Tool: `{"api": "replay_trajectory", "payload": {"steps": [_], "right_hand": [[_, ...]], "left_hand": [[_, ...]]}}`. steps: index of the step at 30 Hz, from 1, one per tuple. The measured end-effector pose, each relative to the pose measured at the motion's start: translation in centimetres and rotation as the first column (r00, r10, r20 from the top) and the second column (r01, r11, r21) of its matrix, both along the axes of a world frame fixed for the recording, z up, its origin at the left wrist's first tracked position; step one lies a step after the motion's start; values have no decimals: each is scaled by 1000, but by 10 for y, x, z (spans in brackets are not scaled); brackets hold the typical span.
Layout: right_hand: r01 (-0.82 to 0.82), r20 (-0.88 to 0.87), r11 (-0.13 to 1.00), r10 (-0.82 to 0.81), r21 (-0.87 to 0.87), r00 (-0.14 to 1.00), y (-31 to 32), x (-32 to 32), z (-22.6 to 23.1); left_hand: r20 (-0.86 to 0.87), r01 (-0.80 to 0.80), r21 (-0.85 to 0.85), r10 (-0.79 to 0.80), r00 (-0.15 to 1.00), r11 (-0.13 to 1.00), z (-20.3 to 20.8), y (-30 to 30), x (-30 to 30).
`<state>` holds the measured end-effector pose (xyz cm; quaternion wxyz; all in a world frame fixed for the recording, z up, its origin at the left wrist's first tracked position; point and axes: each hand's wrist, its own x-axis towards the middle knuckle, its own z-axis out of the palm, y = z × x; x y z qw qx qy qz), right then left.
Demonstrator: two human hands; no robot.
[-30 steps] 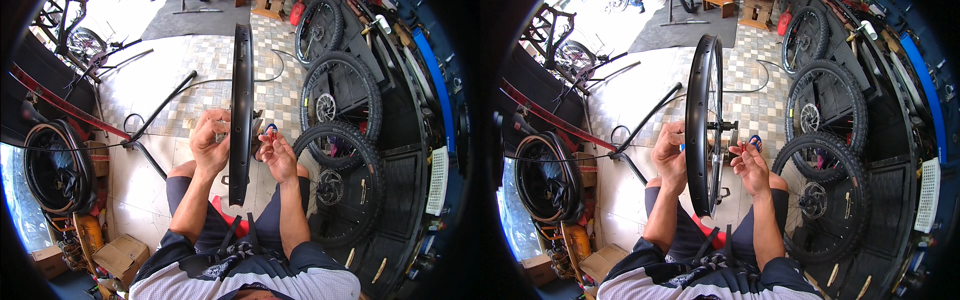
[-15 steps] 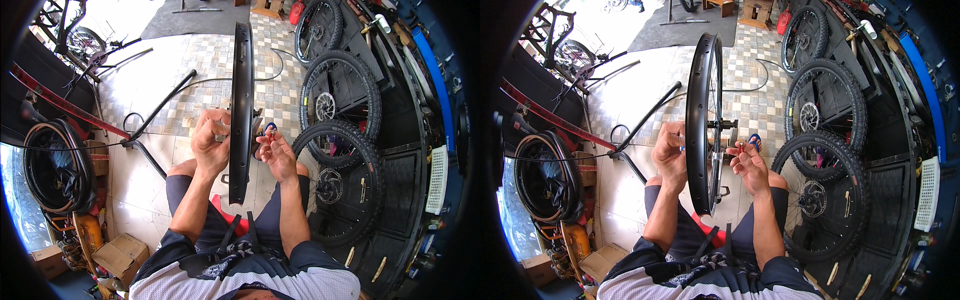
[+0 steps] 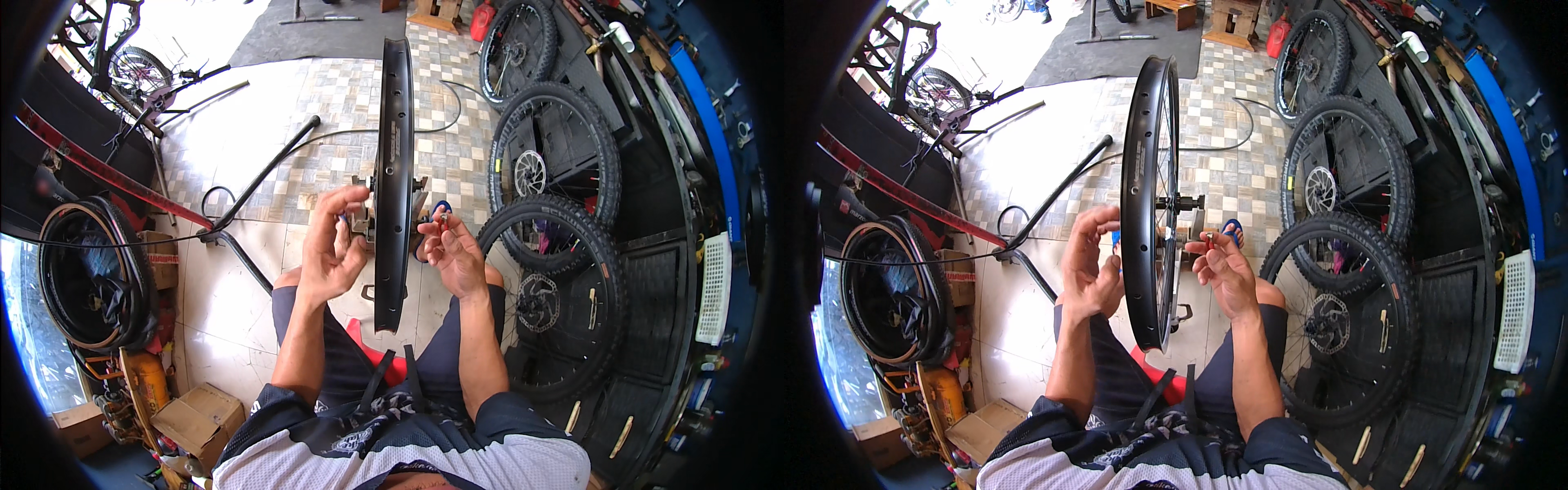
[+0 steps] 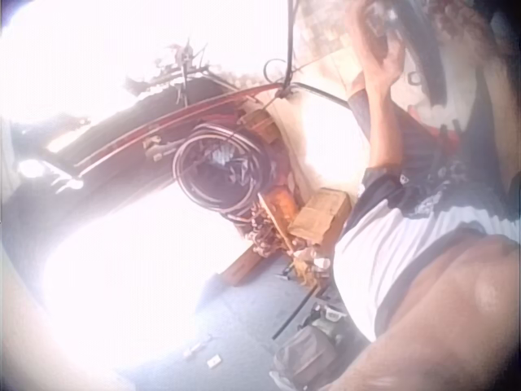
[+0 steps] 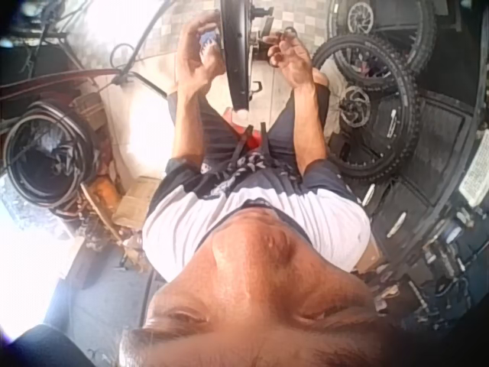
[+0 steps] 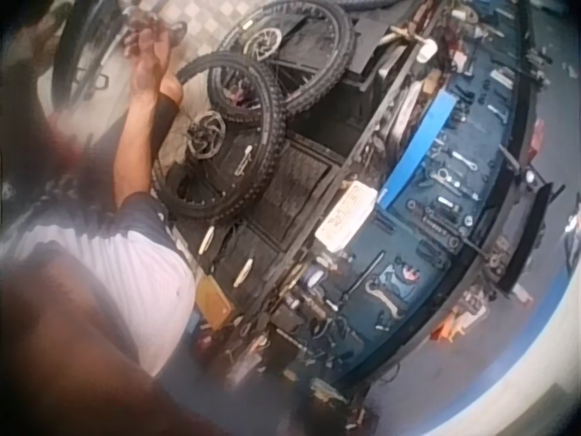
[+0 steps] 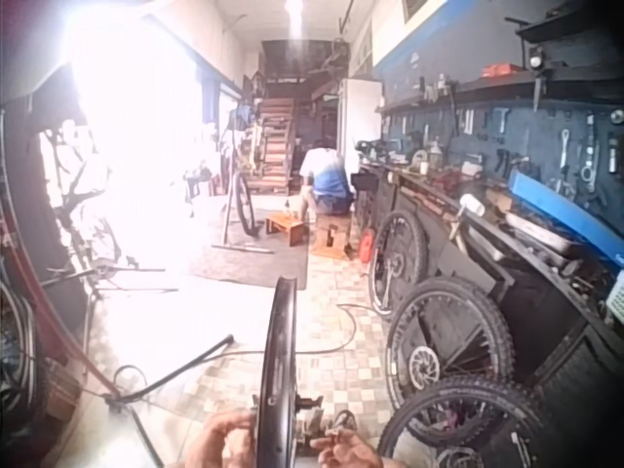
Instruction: The person installs a black rim strip onto a bicycle wheel rim by hand. They align the strip with the rim holes and press it into place, rotating the rim to continue the installation.
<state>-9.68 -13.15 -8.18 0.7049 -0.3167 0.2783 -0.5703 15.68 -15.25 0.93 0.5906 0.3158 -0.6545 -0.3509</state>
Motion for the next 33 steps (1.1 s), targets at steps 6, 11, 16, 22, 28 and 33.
{"api": "replay_trajectory", "payload": {"steps": [6, 11, 16, 22, 28, 33], "right_hand": [[6, -22, 1000, -6, 13, 1000, -1, 4, 7], [6, -18, 1000, -6, -4, 1000, -1, 1, 9], [0, -25, 1000, 0, -2, 1000, -1, -1, 10], [-8, -47, 1000, 8, 1, 999, -1, 2, 10], [-8, -66, 1000, 8, -5, 998, 2, 2, 9], [-2, -78, 1000, 2, -2, 997, 4, 1, 11]], "left_hand": [[14, -108, -69, 110, 994, 992, 11, -23, -18], [-32, -81, -151, 77, 997, 985, 4, -27, -21], [-86, -39, -86, 31, 996, 996, -1, -22, -21], [-91, 76, -34, -79, 993, 997, -4, -15, -13], [-252, 184, 106, -152, 956, 977, -9, -17, -11], [-273, 60, 85, -35, 961, 995, -13, -28, -33]]}}
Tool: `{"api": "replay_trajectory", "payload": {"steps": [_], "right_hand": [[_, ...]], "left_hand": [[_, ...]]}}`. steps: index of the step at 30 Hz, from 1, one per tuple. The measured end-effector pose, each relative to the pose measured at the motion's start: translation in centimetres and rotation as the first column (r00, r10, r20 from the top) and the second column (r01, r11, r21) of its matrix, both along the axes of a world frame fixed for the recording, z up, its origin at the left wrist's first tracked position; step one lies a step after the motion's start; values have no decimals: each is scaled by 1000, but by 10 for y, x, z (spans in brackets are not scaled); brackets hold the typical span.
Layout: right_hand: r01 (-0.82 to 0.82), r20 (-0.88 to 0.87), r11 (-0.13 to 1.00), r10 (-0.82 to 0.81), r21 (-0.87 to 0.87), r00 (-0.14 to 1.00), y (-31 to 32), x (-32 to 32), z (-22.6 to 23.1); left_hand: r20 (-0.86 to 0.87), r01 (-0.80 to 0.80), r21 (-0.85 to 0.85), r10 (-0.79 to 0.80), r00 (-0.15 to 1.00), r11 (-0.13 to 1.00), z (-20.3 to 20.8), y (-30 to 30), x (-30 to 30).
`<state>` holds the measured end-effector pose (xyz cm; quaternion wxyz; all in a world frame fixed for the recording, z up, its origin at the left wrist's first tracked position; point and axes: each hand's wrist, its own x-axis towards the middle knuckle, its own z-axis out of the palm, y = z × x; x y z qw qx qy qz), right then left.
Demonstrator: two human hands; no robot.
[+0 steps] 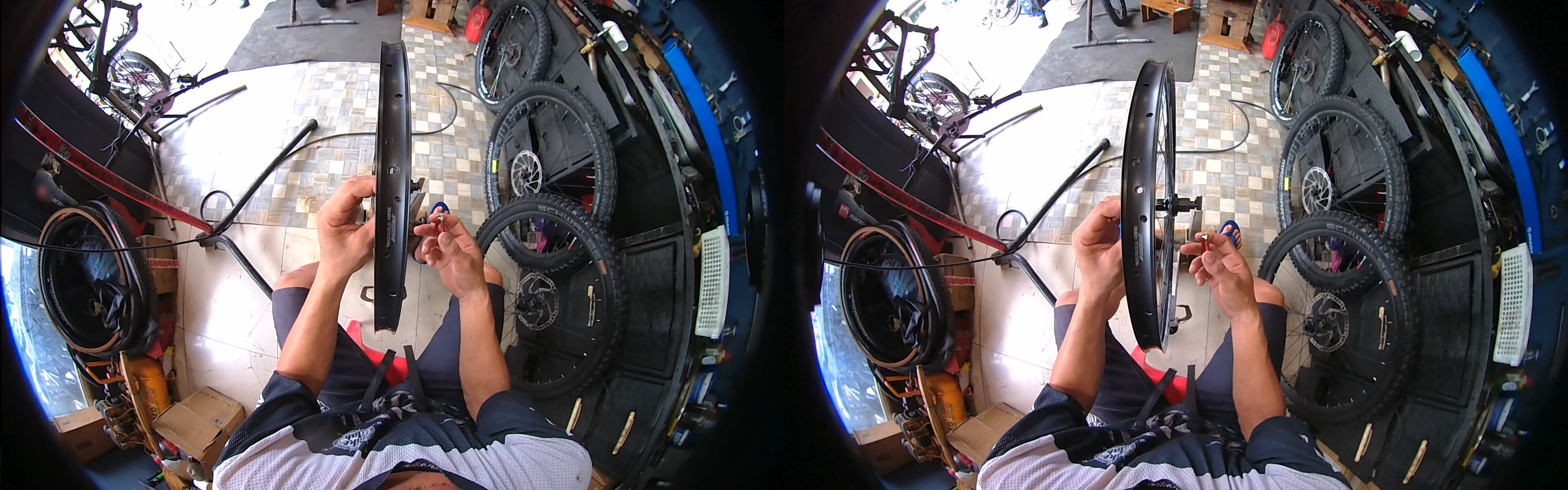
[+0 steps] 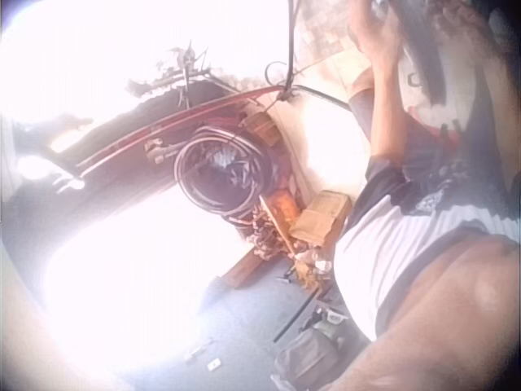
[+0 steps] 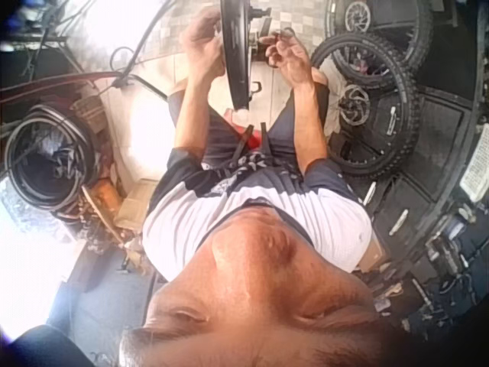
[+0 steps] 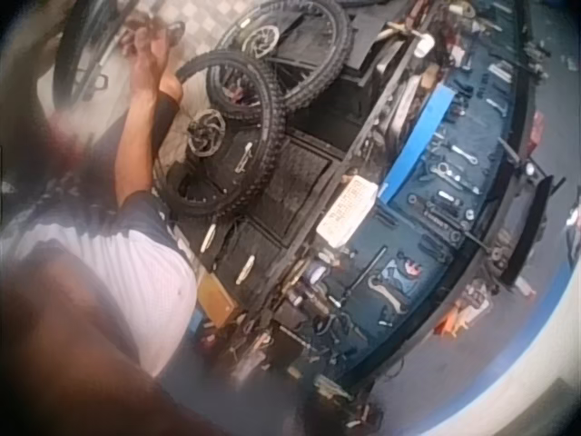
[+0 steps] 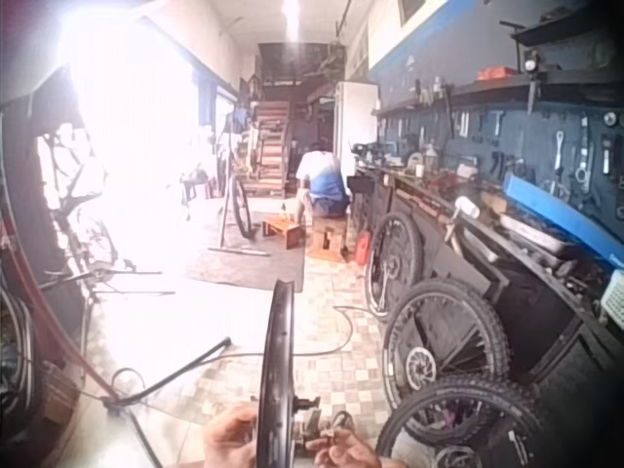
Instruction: The person installs a black rim strip onto a bicycle wheel rim by hand. They align the strip with the rim holes and press it into place, rotating the rim to continue the installation.
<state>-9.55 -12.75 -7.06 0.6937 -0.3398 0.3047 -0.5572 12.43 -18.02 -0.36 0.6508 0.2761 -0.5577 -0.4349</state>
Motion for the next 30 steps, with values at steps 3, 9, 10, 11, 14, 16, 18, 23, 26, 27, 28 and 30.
{"api": "replay_trajectory", "payload": {"steps": [3, 9, 10, 11, 14, 16, 18, 23, 26, 27, 28, 30], "right_hand": [[5, -3, 1000, -5, -3, 1000, 1, -1, 1], [4, 2, 1000, -4, -6, 1000, 3, -2, 0], [-1, 0, 1000, 1, -1, 1000, 3, -2, 0], [-1, 1, 1000, 1, -1, 1000, 3, -2, 0], [1, -5, 1000, -1, 6, 1000, 3, -1, 0], [0, -12, 1000, 1, 8, 1000, 4, -1, 0], [6, -14, 1000, -6, 7, 1000, 4, 0, 1], [5, -21, 1000, -5, 7, 1000, 6, -1, 1], [5, -29, 1000, -5, 4, 1000, 7, -2, 1], [11, -27, 1000, -11, 1, 1000, 8, -2, 1], [3, -34, 1000, -3, 4, 999, 8, -2, 2], [-1, -44, 1000, 0, -4, 999, 8, -1, 2]], "left_hand": [[-81, 92, -2, -92, 992, 996, -2, 1, -1], [-143, 132, 18, -128, 981, 991, -6, 3, -6], [-143, 136, 38, -129, 981, 990, -6, 4, -6], [-143, 139, 58, -130, 981, 989, -5, 4, -6], [-73, 115, 52, -111, 991, 992, 0, 6, -4], [-30, 86, 43, -85, 996, 995, 2, 7, -3], [-15, 64, 53, -63, 998, 997, 4, 10, -4], [60, 188, 43, -190, 980, 981, 5, 15, 9], [31, 144, 46, -145, 989, 989, 5, 13, 13], [2, 105, 19, -105, 995, 994, 5, 11, 13], [30, 38, 11, -38, 999, 999, 6, 10, 12], [106, -100, -61, 106, 989, 993, 6, 5, 7]]}}
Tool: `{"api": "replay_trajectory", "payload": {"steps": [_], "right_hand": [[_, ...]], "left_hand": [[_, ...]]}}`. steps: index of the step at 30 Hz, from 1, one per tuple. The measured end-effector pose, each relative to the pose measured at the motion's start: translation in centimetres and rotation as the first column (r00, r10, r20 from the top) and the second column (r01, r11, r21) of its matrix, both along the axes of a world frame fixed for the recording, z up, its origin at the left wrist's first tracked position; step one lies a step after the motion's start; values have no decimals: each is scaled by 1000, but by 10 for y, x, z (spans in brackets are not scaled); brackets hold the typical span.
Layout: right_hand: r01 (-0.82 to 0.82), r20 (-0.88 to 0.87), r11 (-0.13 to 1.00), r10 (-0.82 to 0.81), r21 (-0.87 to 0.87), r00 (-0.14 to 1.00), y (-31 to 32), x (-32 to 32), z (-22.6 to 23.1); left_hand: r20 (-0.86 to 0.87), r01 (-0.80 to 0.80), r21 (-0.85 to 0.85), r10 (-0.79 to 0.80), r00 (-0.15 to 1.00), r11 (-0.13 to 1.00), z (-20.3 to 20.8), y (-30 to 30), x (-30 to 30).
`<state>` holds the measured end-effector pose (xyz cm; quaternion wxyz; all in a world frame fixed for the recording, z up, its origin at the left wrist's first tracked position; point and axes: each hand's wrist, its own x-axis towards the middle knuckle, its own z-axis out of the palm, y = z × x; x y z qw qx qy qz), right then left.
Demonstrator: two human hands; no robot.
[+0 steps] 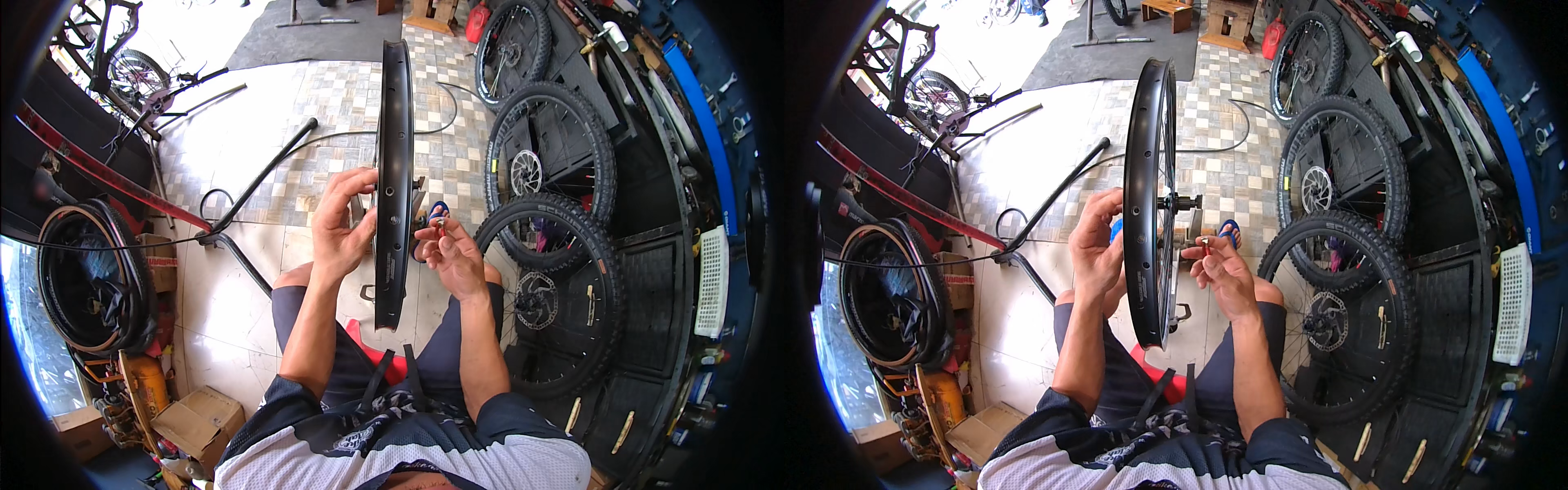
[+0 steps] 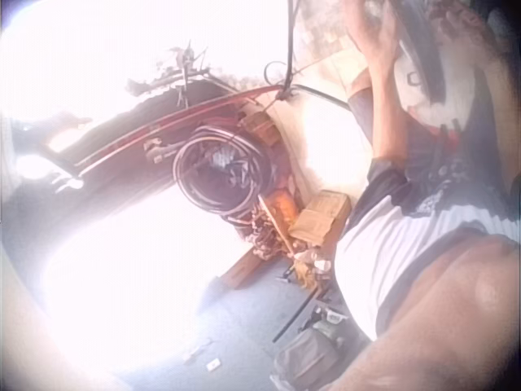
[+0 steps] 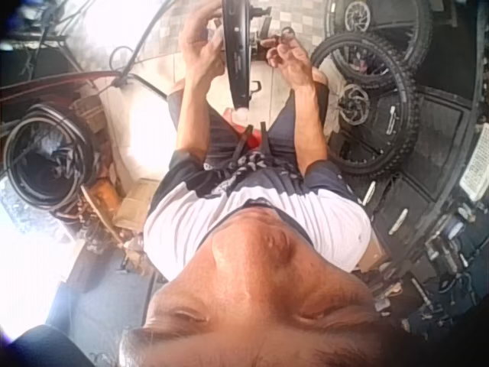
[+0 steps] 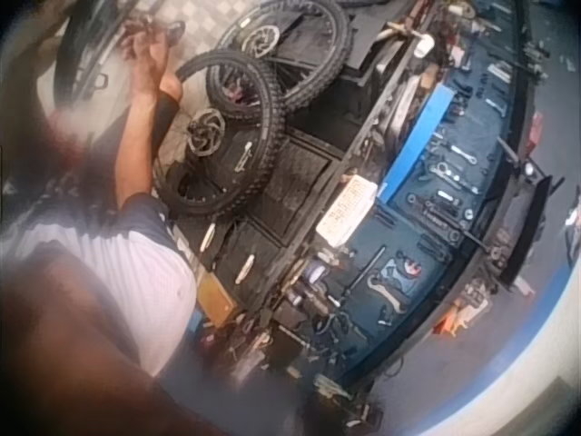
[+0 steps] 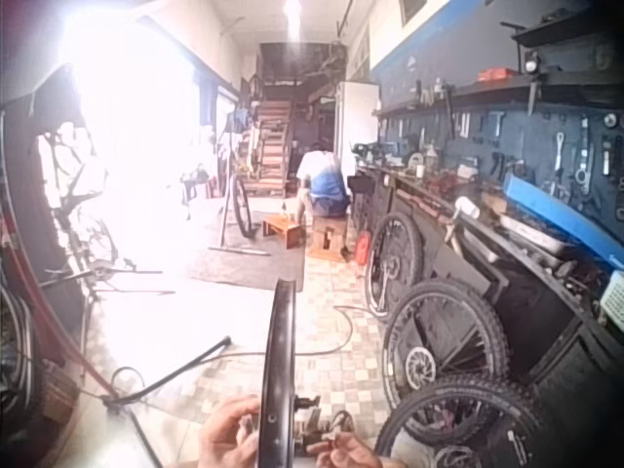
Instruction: The person installs a black rim strip onto a bicycle wheel rim by hand. They align the strip with the rim holes and press it into place, rotating the rim to continue the installation.
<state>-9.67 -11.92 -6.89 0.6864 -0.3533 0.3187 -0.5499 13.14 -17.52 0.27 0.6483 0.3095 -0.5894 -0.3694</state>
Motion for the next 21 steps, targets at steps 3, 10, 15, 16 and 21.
{"api": "replay_trajectory", "payload": {"steps": [3, 10, 15, 16, 21], "right_hand": [[-9, 2, 1000, 9, 2, 1000, 0, 1, 0], [-11, 14, 1000, 11, -22, 1000, -1, -3, -2], [-8, 20, 1000, 8, -16, 1000, -3, 0, 2], [1, 19, 1000, -1, -13, 1000, -5, 2, 4], [80, -12, 990, -82, -113, 997, -26, 19, 22]], "left_hand": [[105, -2, -160, 19, 994, 987, 3, -8, 0], [91, -2, -220, 22, 996, 976, 5, -14, 0], [116, 8, -206, 16, 993, 979, 5, -14, 1], [136, -2, -202, 30, 990, 979, 5, -14, 1], [101, 18, -170, -1, 995, 985, 10, -11, 0]]}}
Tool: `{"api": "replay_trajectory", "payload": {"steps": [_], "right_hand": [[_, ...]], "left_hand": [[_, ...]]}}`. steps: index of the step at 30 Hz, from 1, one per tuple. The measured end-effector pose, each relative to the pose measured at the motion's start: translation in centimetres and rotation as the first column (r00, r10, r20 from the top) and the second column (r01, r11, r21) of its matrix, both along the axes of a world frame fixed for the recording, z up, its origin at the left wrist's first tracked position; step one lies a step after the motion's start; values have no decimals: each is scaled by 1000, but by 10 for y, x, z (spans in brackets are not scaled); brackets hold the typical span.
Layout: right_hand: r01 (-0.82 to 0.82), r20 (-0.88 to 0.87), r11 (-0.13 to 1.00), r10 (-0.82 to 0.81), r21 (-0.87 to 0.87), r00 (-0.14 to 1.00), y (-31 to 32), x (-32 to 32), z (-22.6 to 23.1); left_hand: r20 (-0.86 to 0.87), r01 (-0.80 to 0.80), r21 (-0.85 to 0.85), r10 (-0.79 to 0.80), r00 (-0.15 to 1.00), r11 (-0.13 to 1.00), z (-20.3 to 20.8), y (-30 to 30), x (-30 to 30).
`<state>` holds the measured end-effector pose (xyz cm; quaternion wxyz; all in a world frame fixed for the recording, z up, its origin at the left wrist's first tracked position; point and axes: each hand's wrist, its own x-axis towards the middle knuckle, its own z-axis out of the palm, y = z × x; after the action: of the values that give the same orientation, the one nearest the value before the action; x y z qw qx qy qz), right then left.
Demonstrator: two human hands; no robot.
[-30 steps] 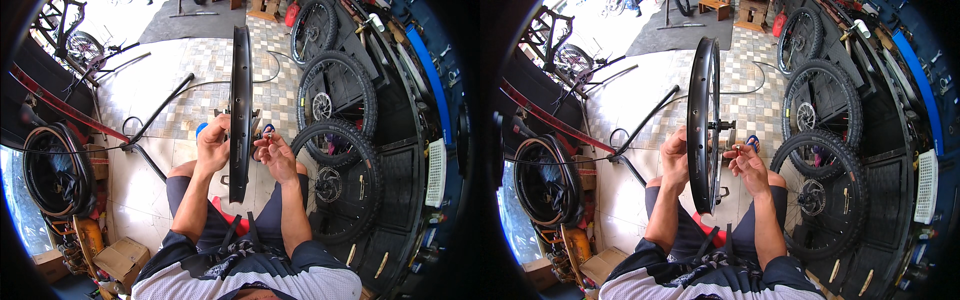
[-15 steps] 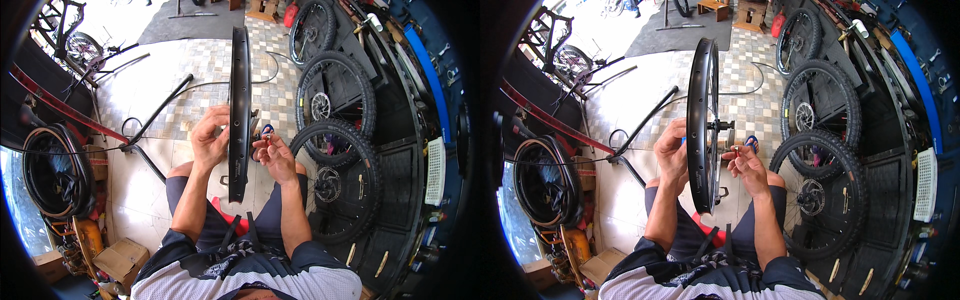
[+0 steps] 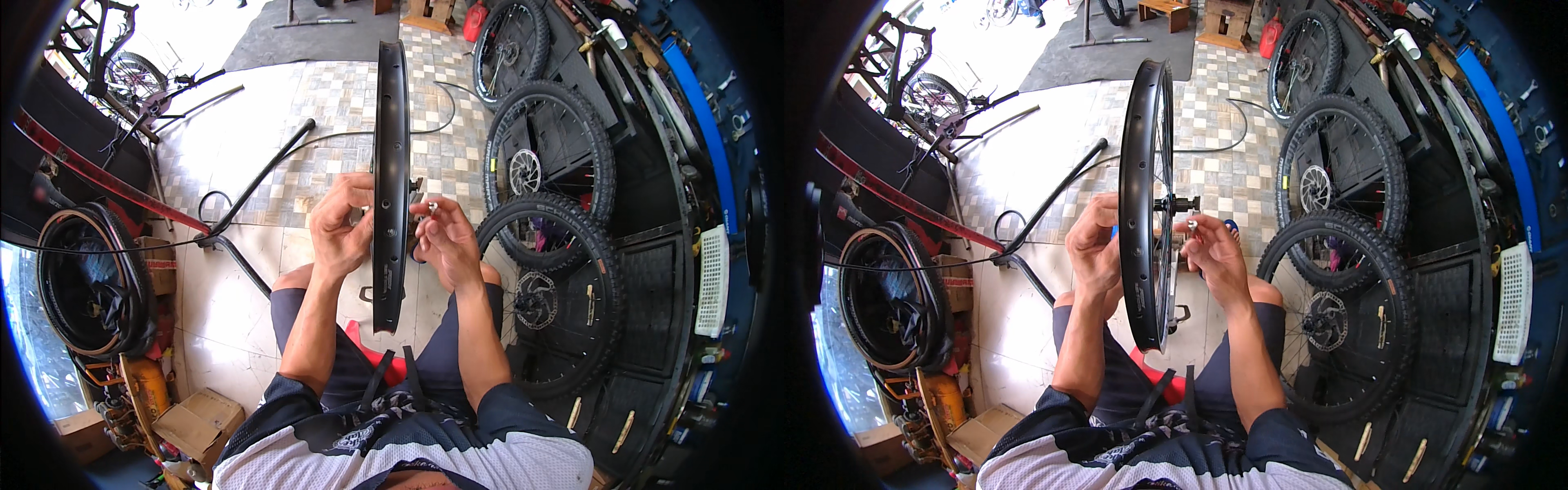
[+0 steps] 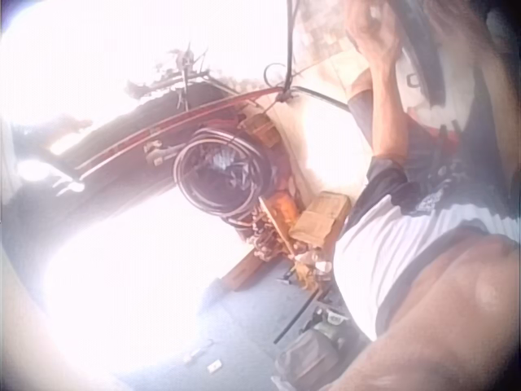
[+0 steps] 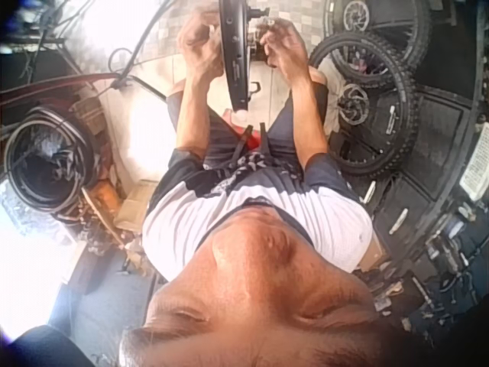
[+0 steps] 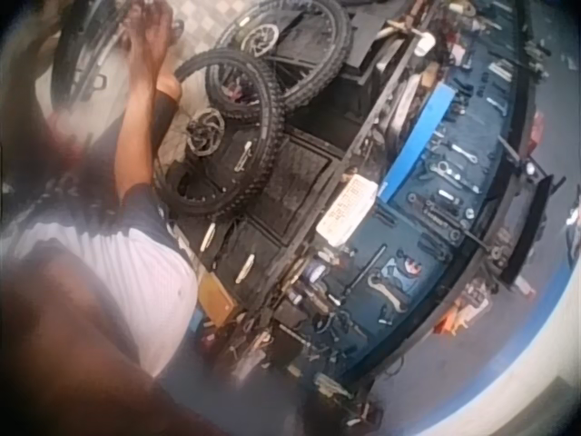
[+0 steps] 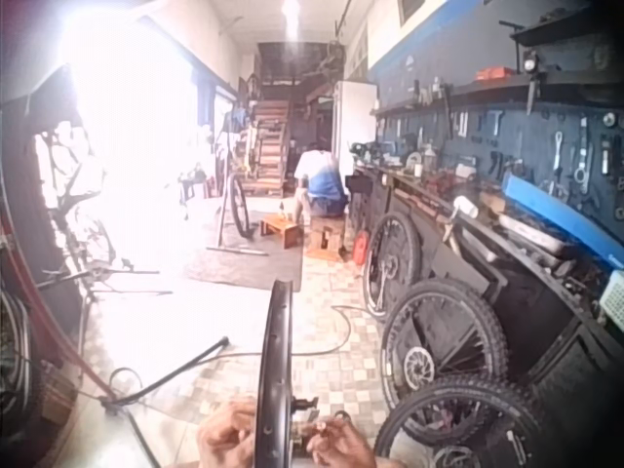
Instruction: The person installs a black rim strip onto a bicycle wheel rim by hand. They align the strip with the rim holes and press it into place, rotating the rim to continue the installation.
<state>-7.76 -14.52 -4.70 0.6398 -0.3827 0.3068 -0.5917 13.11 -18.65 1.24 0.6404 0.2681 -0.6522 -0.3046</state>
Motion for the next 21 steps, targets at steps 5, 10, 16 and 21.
{"api": "replay_trajectory", "payload": {"steps": [5, 10, 16, 21], "right_hand": [[-93, -134, 955, 57, -281, 989, -35, 24, 21], [-187, -327, 926, 74, -329, 942, -49, 31, 26], [-176, -414, 891, -14, -419, 910, -56, 36, 22], [-159, -443, 805, -139, -571, 886, -62, 39, 34]], "left_hand": [[20, -38, 191, 35, 999, 981, 16, 18, 2], [-19, 7, 180, -3, 1000, 984, 21, 36, -1], [50, -109, 146, 103, 993, 983, 15, 39, -6], [98, -206, 116, 196, 976, 972, 14, 39, -6]]}}
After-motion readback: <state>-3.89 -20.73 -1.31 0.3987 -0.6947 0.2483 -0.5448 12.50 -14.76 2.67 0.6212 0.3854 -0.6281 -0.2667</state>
